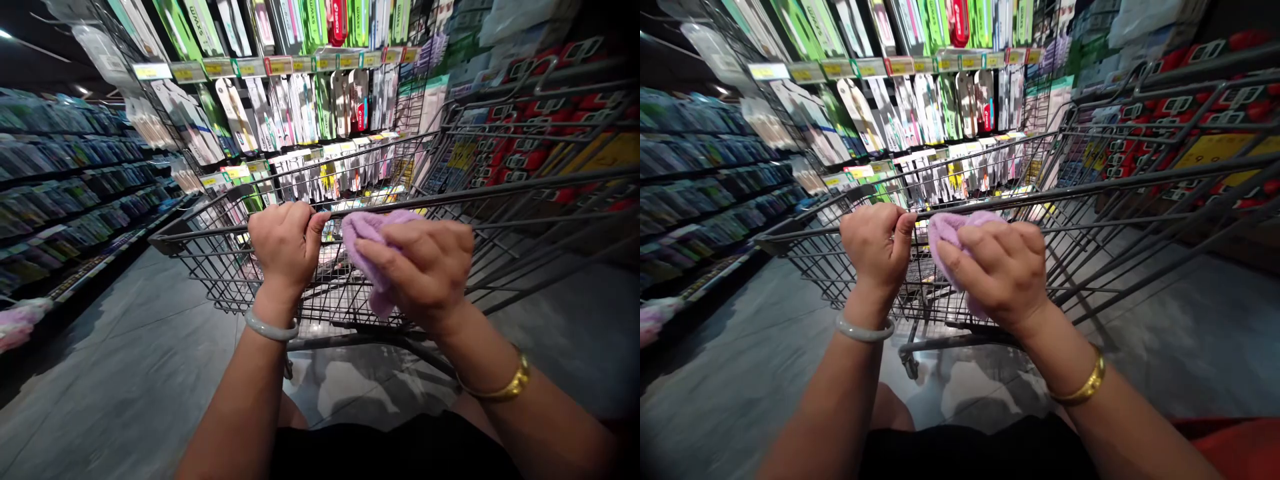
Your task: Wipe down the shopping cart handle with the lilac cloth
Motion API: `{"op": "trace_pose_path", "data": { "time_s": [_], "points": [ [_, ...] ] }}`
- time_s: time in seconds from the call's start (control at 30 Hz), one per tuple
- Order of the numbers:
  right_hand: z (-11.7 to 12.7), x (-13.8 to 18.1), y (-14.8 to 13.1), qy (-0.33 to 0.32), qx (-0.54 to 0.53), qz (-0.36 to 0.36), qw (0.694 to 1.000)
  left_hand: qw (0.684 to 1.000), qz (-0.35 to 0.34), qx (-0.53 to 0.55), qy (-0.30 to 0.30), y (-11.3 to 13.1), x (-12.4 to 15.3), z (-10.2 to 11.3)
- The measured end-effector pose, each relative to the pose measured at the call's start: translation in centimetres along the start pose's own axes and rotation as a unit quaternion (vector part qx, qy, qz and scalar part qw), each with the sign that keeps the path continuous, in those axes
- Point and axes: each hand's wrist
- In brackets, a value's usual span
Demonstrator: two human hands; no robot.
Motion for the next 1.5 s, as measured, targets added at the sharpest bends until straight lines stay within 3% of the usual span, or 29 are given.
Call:
{"op": "trace_pose_path", "data": {
  "time_s": [0.13, 0.2, 0.27, 0.43, 0.67, 0.77, 0.93, 1.2, 1.4, 1.5],
  "points": [
    [0.9, -0.9, 1.8, 0.034, 0.017, -0.096, 0.995, 1.0, 0.005, -0.002, -0.008, -0.2, 0.0, 0.0],
    [0.6, -0.8, 1.6, 0.039, 0.03, -0.109, 0.993, 1.0, 0.003, -0.001, -0.008, -0.1, 0.0, -0.1],
    [-0.3, 0.0, 0.4, 0.026, 0.015, -0.077, 0.997, 1.0, -0.001, 0.0, -0.006, 0.0, 0.0, -0.1],
    [-2.4, 2.0, -3.2, -0.08, -0.056, 0.043, 0.994, 1.0, -0.004, -0.008, -0.001, 0.2, -0.1, 0.0],
    [-0.7, 0.5, -1.2, -0.015, -0.043, -0.062, 0.997, 1.0, -0.002, -0.015, -0.005, 0.4, -0.1, 0.1],
    [-1.5, 1.0, -1.5, -0.009, -0.016, -0.026, 0.999, 1.0, -0.007, -0.012, -0.001, 0.4, -0.1, 0.1],
    [-3.1, 2.6, -3.4, -0.077, -0.035, 0.052, 0.995, 1.0, -0.011, -0.005, 0.003, 0.1, -0.1, -0.2],
    [-1.0, 0.9, -1.4, -0.016, -0.04, -0.051, 0.998, 0.999, -0.023, 0.012, 0.04, -0.1, -0.2, -0.6],
    [-3.4, 3.3, -3.7, -0.087, -0.061, 0.051, 0.993, 0.999, -0.021, 0.017, 0.035, -0.3, -0.1, -0.5],
    [-2.8, 2.9, -3.4, -0.078, -0.078, 0.044, 0.993, 0.999, -0.021, 0.018, 0.035, -0.4, -0.1, -0.6]
  ]
}}
Point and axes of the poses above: each hand's wrist, its own x-axis away from the middle knuckle, its own z-axis out of the back of the hand, y = z × x, and after that the axes turned 5 degrees about -z, right-handed
